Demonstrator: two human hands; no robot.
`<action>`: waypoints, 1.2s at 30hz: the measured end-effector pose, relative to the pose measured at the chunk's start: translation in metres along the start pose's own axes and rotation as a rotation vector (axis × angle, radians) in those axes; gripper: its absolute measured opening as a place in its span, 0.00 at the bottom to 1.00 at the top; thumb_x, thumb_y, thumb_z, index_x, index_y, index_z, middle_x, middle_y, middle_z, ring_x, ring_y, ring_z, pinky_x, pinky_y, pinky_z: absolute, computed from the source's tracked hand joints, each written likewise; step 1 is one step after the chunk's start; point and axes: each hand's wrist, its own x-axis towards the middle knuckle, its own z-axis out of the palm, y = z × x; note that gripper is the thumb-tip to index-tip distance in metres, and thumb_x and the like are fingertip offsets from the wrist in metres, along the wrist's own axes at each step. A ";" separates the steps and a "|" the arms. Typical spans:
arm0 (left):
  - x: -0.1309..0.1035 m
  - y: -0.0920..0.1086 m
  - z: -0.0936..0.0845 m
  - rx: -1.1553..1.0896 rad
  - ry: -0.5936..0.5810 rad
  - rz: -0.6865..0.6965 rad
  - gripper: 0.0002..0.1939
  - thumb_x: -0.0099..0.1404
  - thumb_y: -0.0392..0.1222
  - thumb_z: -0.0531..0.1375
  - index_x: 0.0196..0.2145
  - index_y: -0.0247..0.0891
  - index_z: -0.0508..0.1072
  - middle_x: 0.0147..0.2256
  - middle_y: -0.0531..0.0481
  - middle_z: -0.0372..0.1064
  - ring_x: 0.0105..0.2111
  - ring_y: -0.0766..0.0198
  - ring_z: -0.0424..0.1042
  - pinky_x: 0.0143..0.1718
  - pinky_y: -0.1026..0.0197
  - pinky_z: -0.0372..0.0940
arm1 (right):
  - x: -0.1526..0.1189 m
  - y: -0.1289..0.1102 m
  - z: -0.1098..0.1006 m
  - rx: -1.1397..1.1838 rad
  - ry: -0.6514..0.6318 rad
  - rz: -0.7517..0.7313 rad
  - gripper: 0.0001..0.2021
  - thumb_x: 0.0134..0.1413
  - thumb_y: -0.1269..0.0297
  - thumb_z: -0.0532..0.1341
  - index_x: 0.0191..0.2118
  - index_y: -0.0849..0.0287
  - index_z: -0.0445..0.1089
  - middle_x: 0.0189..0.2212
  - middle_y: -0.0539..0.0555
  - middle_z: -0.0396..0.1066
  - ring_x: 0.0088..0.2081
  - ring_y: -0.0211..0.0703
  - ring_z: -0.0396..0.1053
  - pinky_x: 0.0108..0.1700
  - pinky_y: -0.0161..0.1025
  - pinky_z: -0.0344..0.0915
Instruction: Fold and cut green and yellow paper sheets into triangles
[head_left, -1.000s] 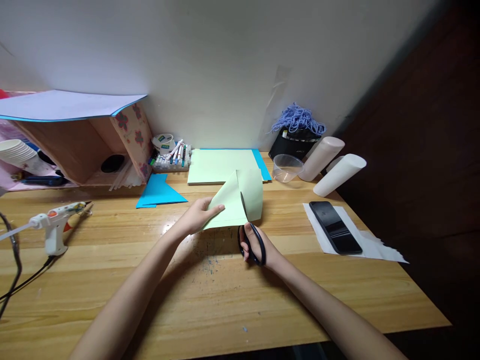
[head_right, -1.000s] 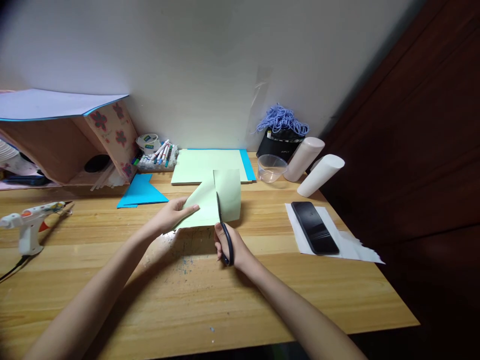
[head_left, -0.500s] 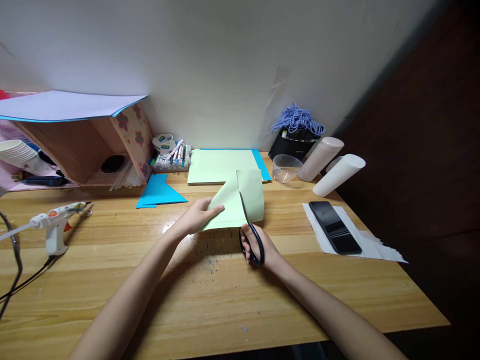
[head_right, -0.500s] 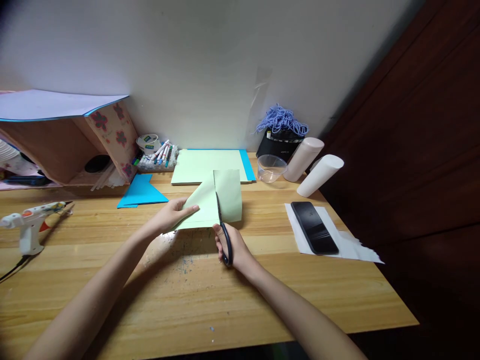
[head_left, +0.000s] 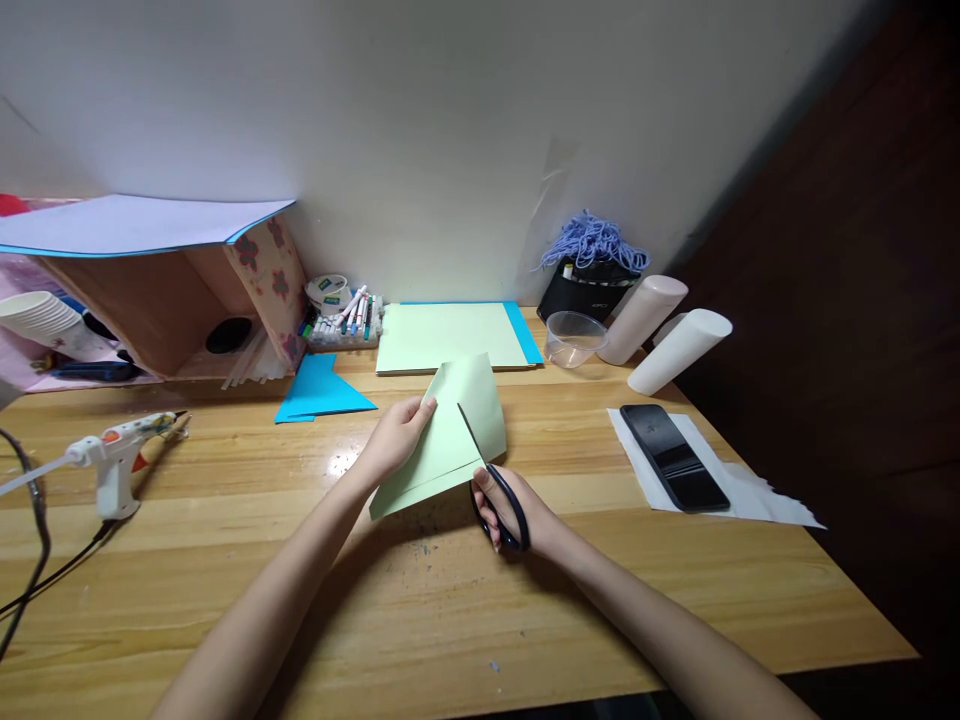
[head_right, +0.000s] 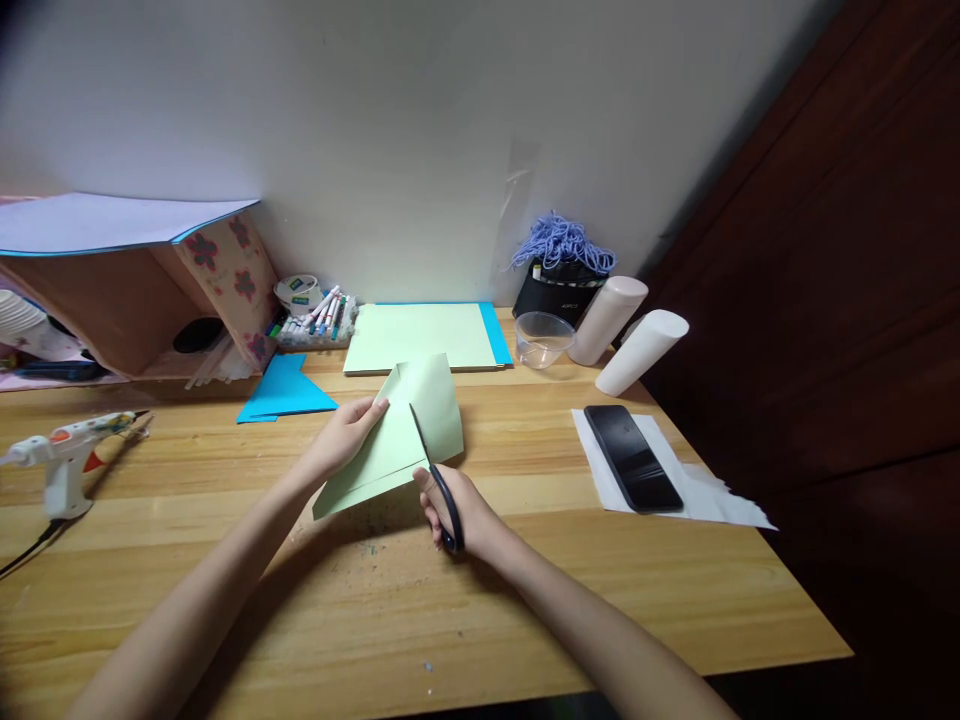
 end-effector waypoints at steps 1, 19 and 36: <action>0.000 0.000 0.001 0.019 0.005 0.005 0.21 0.60 0.57 0.49 0.25 0.35 0.64 0.23 0.53 0.60 0.25 0.64 0.60 0.26 0.65 0.54 | 0.000 0.000 0.000 0.007 -0.012 -0.004 0.29 0.41 0.32 0.48 0.25 0.59 0.56 0.10 0.41 0.53 0.10 0.30 0.53 0.10 0.28 0.56; -0.004 0.003 0.007 0.167 -0.004 0.088 0.20 0.62 0.55 0.47 0.22 0.37 0.58 0.20 0.55 0.53 0.22 0.67 0.54 0.23 0.65 0.49 | 0.000 -0.002 0.001 0.007 0.031 0.020 0.30 0.43 0.31 0.45 0.25 0.58 0.55 0.11 0.42 0.53 0.10 0.32 0.56 0.11 0.30 0.56; -0.008 0.007 0.009 0.011 -0.098 0.007 0.21 0.61 0.56 0.49 0.25 0.35 0.64 0.22 0.54 0.59 0.23 0.66 0.58 0.24 0.65 0.54 | -0.003 -0.004 0.003 0.009 0.038 -0.029 0.31 0.42 0.31 0.44 0.23 0.59 0.56 0.11 0.42 0.53 0.11 0.32 0.58 0.13 0.31 0.60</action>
